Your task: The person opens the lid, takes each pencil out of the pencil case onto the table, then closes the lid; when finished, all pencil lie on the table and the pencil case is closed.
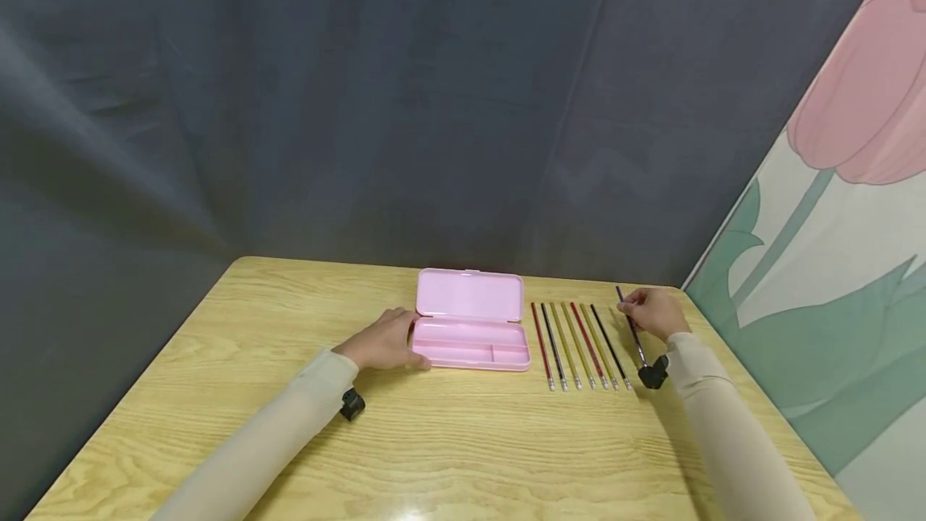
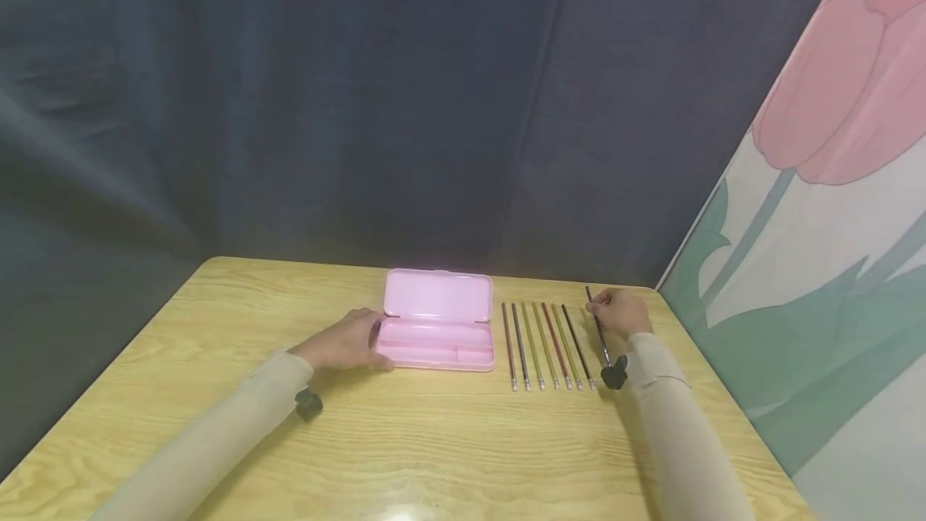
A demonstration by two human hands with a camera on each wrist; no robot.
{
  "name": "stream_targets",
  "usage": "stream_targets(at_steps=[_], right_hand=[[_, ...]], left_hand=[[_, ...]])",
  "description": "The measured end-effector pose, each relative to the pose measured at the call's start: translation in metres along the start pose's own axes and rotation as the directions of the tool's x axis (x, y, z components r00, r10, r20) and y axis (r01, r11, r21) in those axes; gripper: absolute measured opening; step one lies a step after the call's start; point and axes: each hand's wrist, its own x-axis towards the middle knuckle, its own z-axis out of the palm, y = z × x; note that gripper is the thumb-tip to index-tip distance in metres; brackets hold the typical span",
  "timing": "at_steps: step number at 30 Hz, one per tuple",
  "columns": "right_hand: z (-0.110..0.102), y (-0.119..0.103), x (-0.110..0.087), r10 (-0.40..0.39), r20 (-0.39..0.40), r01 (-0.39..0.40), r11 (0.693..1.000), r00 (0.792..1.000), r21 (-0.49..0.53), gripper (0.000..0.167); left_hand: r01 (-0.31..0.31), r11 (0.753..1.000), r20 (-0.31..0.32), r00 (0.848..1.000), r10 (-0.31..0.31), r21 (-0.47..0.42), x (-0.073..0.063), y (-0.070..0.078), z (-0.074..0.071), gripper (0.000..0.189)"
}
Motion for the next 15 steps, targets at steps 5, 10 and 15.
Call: stream_targets(at_steps=[5, 10, 15], right_hand=[[0.015, 0.014, 0.005, -0.007, 0.103, 0.022, 0.989, 0.995, -0.148, 0.027], [0.025, 0.016, 0.007, 0.0, 0.134, 0.028, 0.978, 0.991, -0.205, 0.026], [0.027, 0.013, 0.008, -0.016, 0.111, 0.041, 0.975, 0.994, -0.22, 0.026]], left_hand=[[0.004, 1.0, -0.002, 1.0, -0.004, 0.001, -0.001, -0.002, 0.002, 0.086], [-0.001, 1.0, 0.003, 1.0, 0.001, 0.002, -0.002, 0.0, 0.002, 0.087], [-0.003, 1.0, -0.001, 1.0, 0.003, 0.003, -0.002, 0.002, 0.0, 0.086]])
